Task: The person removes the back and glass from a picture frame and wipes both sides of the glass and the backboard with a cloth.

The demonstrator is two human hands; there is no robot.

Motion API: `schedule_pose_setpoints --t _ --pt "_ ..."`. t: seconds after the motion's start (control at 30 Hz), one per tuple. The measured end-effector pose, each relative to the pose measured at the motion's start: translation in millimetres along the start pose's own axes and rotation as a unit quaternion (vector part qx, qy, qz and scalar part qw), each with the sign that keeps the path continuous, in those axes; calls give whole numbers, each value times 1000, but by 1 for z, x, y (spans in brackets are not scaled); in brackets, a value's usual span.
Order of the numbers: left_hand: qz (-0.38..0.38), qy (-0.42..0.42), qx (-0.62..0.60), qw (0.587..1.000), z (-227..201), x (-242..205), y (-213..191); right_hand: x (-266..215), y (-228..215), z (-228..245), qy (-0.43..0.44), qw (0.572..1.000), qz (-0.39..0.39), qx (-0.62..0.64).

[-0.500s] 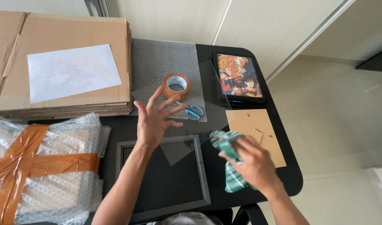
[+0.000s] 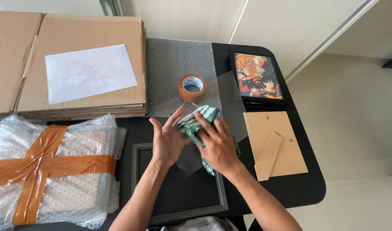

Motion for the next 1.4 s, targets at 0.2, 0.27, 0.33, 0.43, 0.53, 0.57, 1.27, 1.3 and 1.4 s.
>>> schedule_pose_setpoints --t 0.2,0.27,0.33,0.43,0.53,0.57,1.27,1.3,1.4 --pt "18 -8 -52 998 -3 -10 -2 4 -7 -48 170 981 1 94" --pt "21 -12 -49 999 -1 -7 -3 8 0 -26 66 997 -11 47" --pt "16 -3 -44 999 5 2 -12 14 1 3 27 998 -14 61" --pt "16 0 -61 998 17 12 -28 22 0 34 -24 995 -7 95" --pt "21 -4 -94 995 26 13 -36 28 6 35 -47 994 -13 102" --pt "25 -5 -107 994 29 11 -37 30 6 33 -55 995 -28 83" --pt "-15 -12 -85 996 14 -11 -11 46 -14 29 -31 994 -73 74" --pt "-14 -14 -84 996 19 -7 -18 45 -11 30 -29 994 -73 73" --pt "-15 16 -136 991 21 -4 -38 38 -8 37 -43 992 -92 75"
Point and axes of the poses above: each hand's wrist, its own x-axis towards the middle knuckle, its own y-axis out of the palm, z = x × y, the point moved 9 cm from there along x, towards the middle knuckle, and after that the axes turned 15 degrees about -y, right-handed, at the moved point
